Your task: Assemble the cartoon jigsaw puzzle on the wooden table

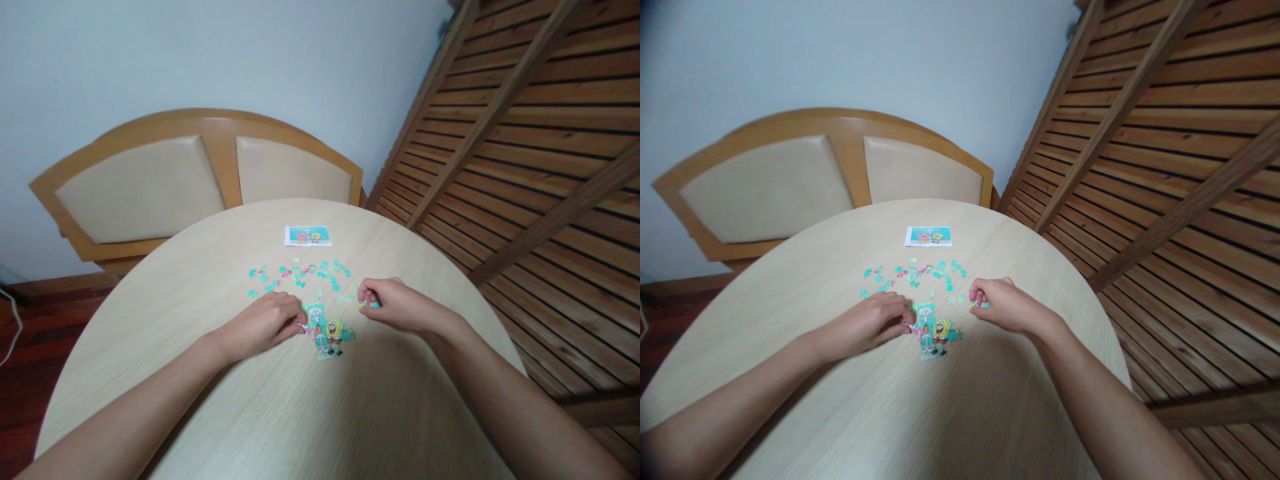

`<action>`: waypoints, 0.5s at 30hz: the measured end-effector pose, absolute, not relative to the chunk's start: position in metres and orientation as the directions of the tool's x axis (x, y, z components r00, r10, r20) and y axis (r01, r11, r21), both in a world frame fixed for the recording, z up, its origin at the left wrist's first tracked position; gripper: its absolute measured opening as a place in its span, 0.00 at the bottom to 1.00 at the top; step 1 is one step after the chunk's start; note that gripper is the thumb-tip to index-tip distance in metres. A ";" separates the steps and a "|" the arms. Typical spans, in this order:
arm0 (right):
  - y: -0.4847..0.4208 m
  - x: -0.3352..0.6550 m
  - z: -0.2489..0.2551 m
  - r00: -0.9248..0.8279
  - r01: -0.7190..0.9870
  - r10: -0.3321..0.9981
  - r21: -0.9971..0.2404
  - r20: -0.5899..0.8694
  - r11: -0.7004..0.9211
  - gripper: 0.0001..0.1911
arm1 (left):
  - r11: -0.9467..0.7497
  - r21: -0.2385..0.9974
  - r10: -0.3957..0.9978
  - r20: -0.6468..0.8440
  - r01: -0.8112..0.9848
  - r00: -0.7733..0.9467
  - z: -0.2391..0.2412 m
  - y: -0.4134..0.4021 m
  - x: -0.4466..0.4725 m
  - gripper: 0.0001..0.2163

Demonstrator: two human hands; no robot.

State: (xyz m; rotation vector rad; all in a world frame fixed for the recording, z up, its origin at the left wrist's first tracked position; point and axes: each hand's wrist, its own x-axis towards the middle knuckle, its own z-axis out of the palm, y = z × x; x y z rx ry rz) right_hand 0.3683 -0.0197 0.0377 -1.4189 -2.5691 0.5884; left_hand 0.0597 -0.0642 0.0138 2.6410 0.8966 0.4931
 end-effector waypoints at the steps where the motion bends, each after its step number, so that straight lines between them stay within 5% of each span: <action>1: -0.020 0.368 0.038 -0.544 0.776 0.838 -0.410 -0.052 0.478 0.07 | -0.756 0.388 0.632 0.219 0.528 0.744 0.013 -0.064 0.060 0.08; 15: -0.025 0.360 0.040 -0.574 0.717 0.819 -0.473 0.015 0.512 0.03 | -0.752 0.368 0.641 0.215 0.547 0.737 0.014 -0.067 0.065 0.09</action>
